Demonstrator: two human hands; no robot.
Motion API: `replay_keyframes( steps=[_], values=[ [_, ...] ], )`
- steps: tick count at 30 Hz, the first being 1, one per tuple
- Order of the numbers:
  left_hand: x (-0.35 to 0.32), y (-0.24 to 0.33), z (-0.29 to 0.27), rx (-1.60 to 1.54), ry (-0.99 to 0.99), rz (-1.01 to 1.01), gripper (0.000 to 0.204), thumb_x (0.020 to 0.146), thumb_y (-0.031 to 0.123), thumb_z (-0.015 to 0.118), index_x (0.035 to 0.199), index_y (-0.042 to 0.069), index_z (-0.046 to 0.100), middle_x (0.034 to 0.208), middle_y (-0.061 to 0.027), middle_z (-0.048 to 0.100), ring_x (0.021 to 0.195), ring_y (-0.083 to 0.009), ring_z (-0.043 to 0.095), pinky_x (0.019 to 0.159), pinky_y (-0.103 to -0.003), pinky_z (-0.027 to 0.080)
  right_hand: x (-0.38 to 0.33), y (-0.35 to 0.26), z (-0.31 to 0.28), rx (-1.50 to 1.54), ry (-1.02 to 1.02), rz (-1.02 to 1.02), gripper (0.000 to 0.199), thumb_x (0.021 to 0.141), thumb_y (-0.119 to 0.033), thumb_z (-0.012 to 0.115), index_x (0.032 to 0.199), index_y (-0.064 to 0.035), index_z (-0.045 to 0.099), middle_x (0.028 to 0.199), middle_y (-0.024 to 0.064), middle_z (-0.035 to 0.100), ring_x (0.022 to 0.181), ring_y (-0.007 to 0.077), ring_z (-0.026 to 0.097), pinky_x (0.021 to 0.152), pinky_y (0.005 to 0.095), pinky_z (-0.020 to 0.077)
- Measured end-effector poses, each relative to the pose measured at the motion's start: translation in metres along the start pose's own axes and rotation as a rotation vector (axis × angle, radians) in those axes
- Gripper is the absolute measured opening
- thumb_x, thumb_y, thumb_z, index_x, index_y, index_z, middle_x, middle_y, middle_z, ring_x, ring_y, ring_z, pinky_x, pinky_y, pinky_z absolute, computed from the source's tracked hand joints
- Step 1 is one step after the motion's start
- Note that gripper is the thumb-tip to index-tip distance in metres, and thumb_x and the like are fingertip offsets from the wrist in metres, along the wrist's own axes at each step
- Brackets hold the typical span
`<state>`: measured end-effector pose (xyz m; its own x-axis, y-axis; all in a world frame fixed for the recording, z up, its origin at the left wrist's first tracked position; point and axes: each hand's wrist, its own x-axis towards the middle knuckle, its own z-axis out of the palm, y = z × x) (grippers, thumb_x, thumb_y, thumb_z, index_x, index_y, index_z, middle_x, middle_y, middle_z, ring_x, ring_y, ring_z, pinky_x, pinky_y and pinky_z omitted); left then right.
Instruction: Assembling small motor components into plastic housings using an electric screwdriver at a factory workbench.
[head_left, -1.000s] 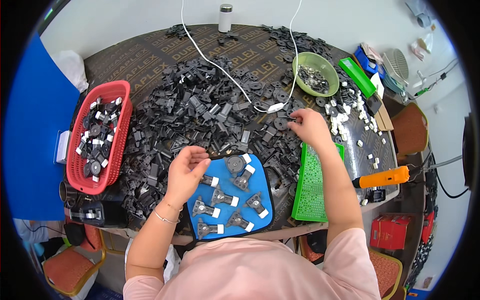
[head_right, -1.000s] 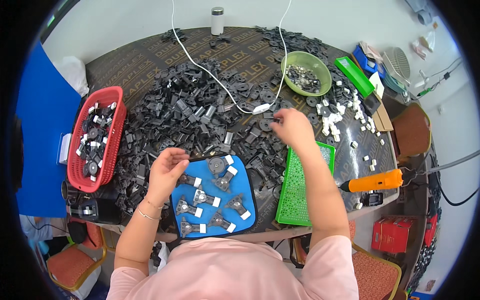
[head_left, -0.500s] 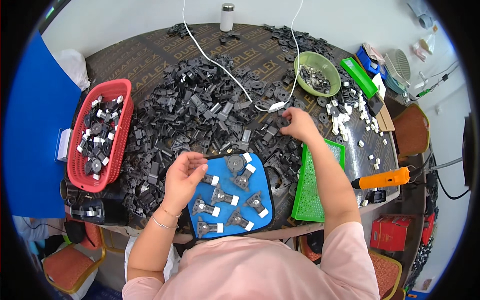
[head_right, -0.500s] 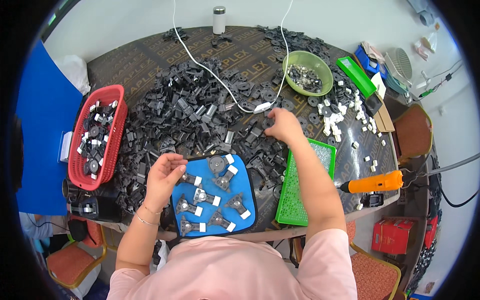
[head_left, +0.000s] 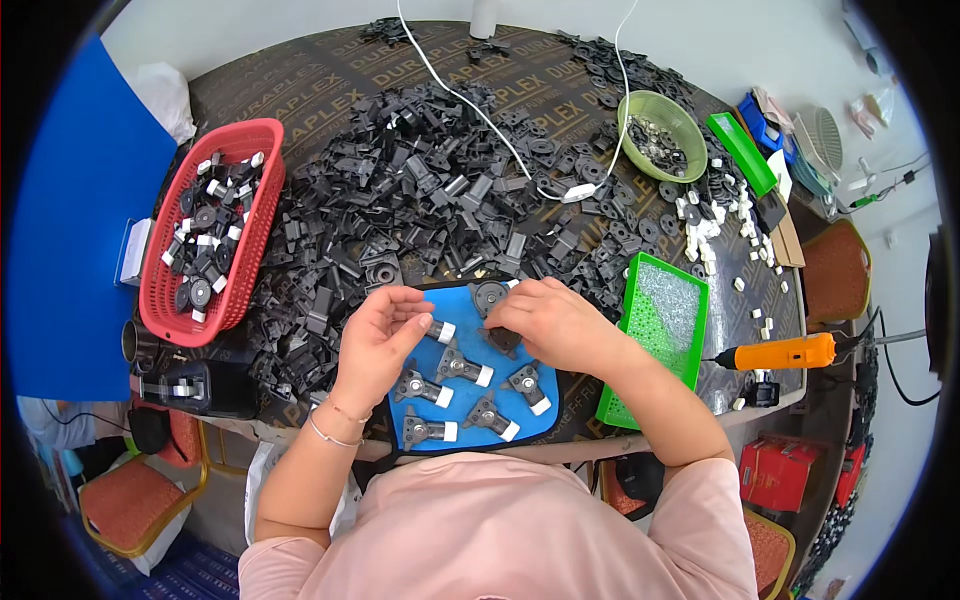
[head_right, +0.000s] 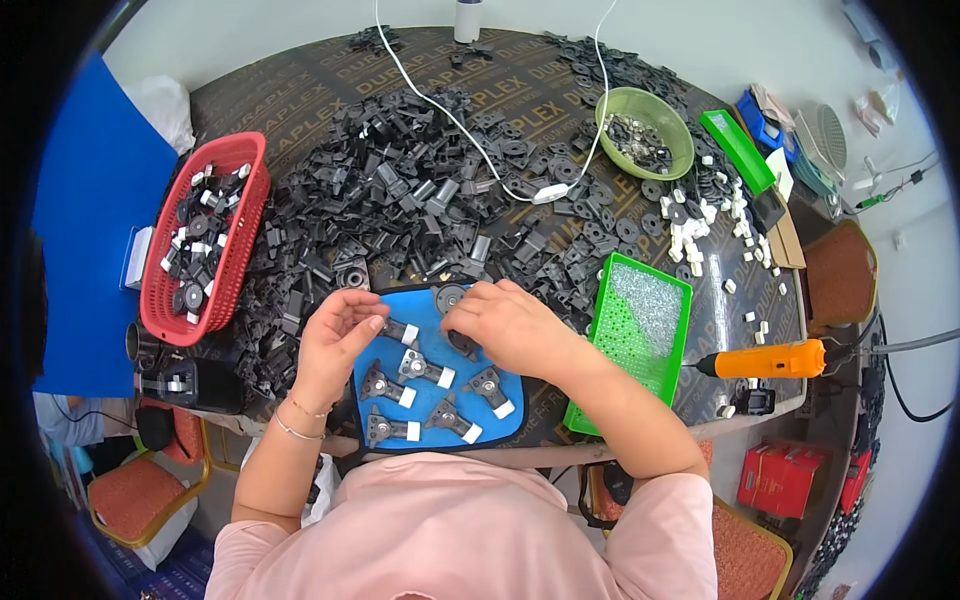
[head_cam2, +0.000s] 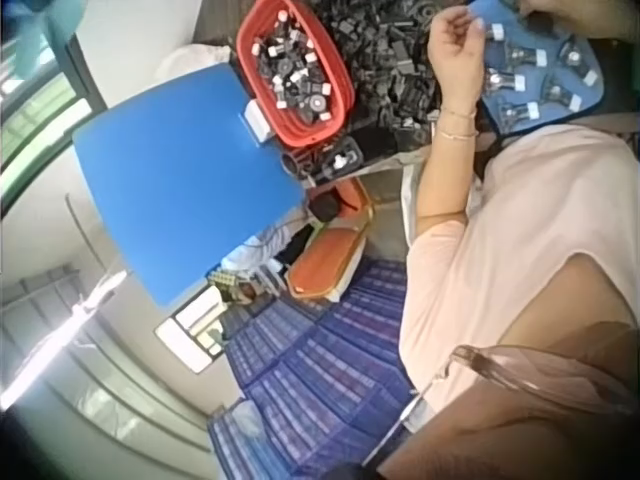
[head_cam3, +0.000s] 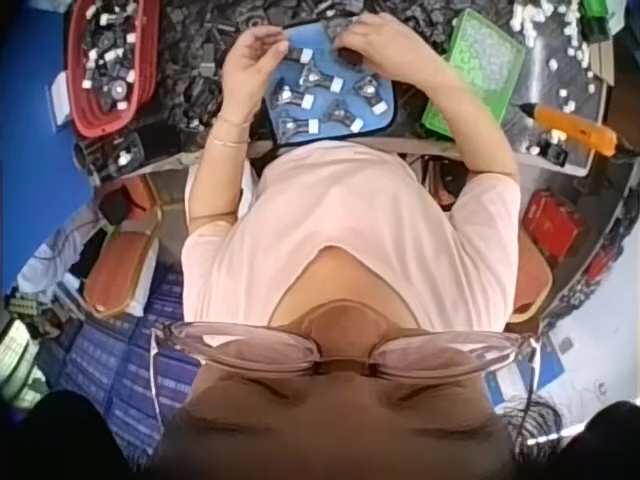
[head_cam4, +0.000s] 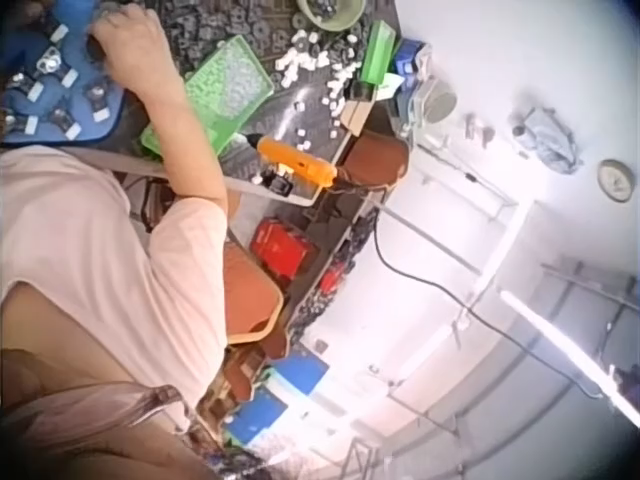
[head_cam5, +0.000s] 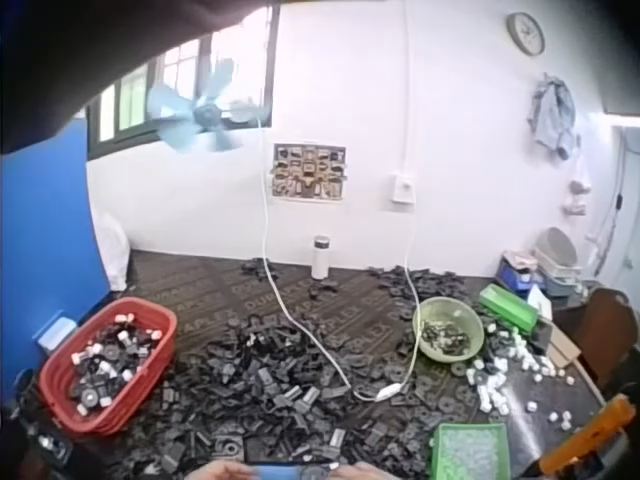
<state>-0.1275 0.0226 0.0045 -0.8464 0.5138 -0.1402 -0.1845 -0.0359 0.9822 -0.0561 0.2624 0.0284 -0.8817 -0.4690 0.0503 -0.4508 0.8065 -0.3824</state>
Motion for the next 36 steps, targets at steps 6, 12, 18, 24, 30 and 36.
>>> replay_keyframes(
  steps=[6, 12, 18, 24, 30, 36],
  values=[
    [-0.007, -0.002, -0.007, -0.033, 0.028, -0.019, 0.025, 0.088, 0.002, 0.063, 0.111, 0.000, 0.055, 0.103, -0.0072, 0.063, 0.096, -0.0128, 0.059, 0.088, -0.026, 0.047, 0.000, -0.007, -0.004, -0.007, -0.045, 0.031, 0.043, 0.067, 0.002, 0.065, 0.107, -0.0132, 0.064, 0.107, -0.0018, 0.064, 0.106, 0.0193, 0.055, 0.090, 0.0355, 0.0421],
    [-0.009, -0.004, -0.005, -0.034, 0.023, -0.003, 0.025, 0.087, 0.002, 0.064, 0.110, 0.000, 0.055, 0.101, -0.0079, 0.064, 0.093, -0.0131, 0.060, 0.086, -0.026, 0.049, 0.000, -0.005, -0.003, 0.046, -0.034, 0.021, 0.036, 0.069, -0.007, 0.072, 0.103, -0.0145, 0.066, 0.097, -0.0015, 0.065, 0.103, 0.0201, 0.056, 0.088, 0.0360, 0.0428],
    [-0.014, 0.000, 0.006, 0.596, -0.079, 0.182, 0.021, 0.078, 0.008, 0.073, 0.097, 0.005, 0.064, 0.099, -0.0069, 0.066, 0.090, -0.0194, 0.062, 0.081, -0.032, 0.049, -0.007, 0.005, 0.006, 0.080, -0.080, -0.018, 0.024, 0.067, -0.010, 0.075, 0.090, -0.0120, 0.070, 0.104, -0.0011, 0.067, 0.100, 0.0201, 0.058, 0.090, 0.0353, 0.0453],
    [-0.016, -0.009, 0.032, 0.982, -0.156, 0.499, 0.027, 0.072, 0.014, 0.073, 0.096, 0.007, 0.066, 0.099, -0.0070, 0.066, 0.098, -0.0273, 0.057, 0.095, -0.042, 0.037, -0.021, -0.003, 0.019, 0.059, 0.037, -0.011, 0.018, 0.067, -0.010, 0.073, 0.085, -0.0102, 0.072, 0.101, -0.0002, 0.068, 0.093, 0.0198, 0.060, 0.082, 0.0329, 0.0504],
    [-0.013, -0.013, 0.045, 1.063, -0.206, 0.432, 0.033, 0.070, 0.011, 0.074, 0.102, 0.008, 0.065, 0.095, -0.0076, 0.066, 0.097, -0.0259, 0.056, 0.097, -0.043, 0.033, -0.027, -0.019, 0.031, -0.035, 0.108, 0.033, 0.019, 0.065, -0.012, 0.072, 0.084, -0.0110, 0.072, 0.099, 0.0001, 0.068, 0.090, 0.0200, 0.061, 0.079, 0.0313, 0.0506],
    [-0.015, -0.010, 0.041, 1.013, -0.199, 0.434, 0.034, 0.070, 0.009, 0.074, 0.102, 0.007, 0.065, 0.096, -0.0071, 0.066, 0.097, -0.0255, 0.057, 0.098, -0.043, 0.032, -0.035, 0.016, 0.001, 0.084, 0.304, 0.275, 0.015, 0.075, -0.013, 0.072, 0.091, -0.0104, 0.071, 0.096, 0.0066, 0.068, 0.090, 0.0254, 0.063, 0.080, 0.0368, 0.0517]
  ],
)
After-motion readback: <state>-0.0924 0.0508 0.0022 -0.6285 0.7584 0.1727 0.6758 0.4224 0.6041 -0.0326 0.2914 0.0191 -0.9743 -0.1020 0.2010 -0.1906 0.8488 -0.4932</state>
